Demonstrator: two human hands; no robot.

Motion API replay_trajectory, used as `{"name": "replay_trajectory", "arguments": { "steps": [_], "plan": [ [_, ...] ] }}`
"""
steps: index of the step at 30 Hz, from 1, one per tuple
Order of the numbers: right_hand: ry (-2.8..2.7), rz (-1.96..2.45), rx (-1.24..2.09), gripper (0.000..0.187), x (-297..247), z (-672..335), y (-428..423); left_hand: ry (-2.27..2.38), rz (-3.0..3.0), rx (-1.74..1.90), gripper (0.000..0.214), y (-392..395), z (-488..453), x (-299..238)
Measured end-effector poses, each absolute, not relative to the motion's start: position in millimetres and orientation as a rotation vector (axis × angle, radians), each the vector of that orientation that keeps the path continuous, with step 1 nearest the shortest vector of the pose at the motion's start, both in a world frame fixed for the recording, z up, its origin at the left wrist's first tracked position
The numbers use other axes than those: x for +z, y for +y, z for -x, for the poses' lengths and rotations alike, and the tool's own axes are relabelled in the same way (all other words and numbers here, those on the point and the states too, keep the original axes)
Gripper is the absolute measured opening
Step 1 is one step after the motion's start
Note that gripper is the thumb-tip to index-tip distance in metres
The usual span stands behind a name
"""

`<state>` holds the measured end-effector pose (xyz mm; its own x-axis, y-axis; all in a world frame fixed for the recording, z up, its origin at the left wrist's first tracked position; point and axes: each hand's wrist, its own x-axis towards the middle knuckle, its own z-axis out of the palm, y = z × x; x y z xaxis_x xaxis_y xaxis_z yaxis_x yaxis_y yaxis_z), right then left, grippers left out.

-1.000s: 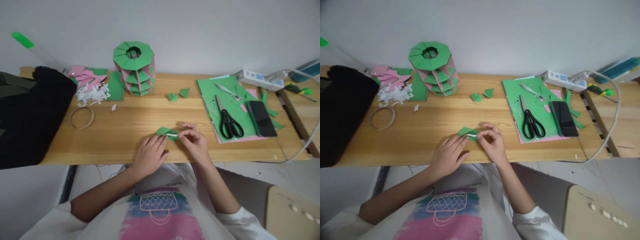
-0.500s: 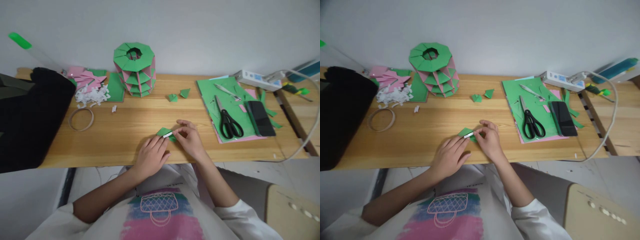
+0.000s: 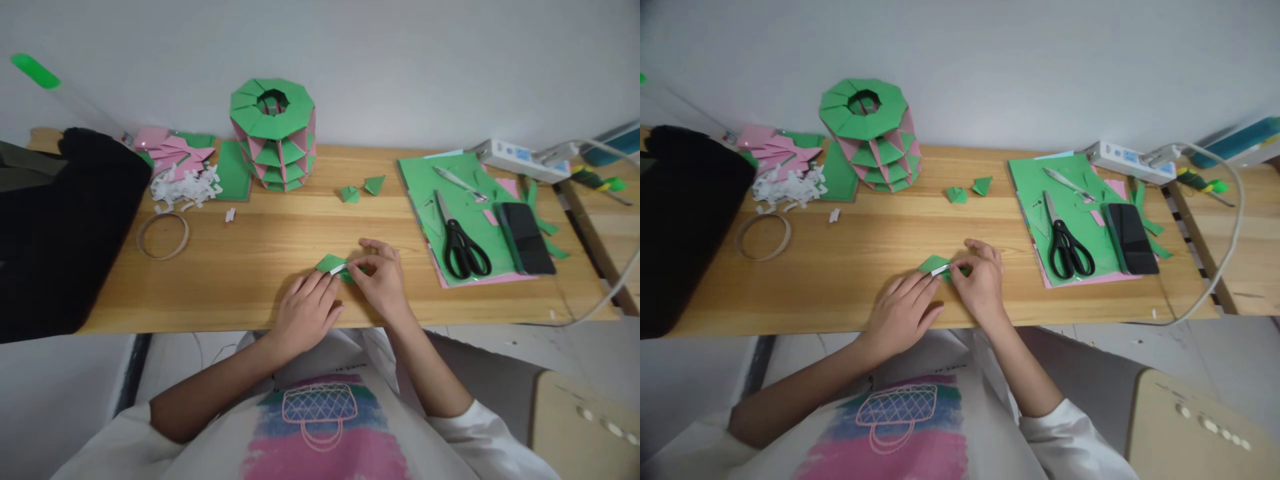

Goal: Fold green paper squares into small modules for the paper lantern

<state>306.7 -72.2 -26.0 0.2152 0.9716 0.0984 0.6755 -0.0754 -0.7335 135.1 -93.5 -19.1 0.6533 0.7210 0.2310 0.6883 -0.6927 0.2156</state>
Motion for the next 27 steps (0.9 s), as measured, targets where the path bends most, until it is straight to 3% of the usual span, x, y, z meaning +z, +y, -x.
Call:
{"name": "replay_trajectory", "arguments": {
  "steps": [27],
  "plan": [
    [-1.54, 1.849, 0.515, 0.014, -25.9, -303.9, -75.5, 1.18, -2.749, 0.445, 0.039, -93.2, -134.0, -20.1]
  ]
}}
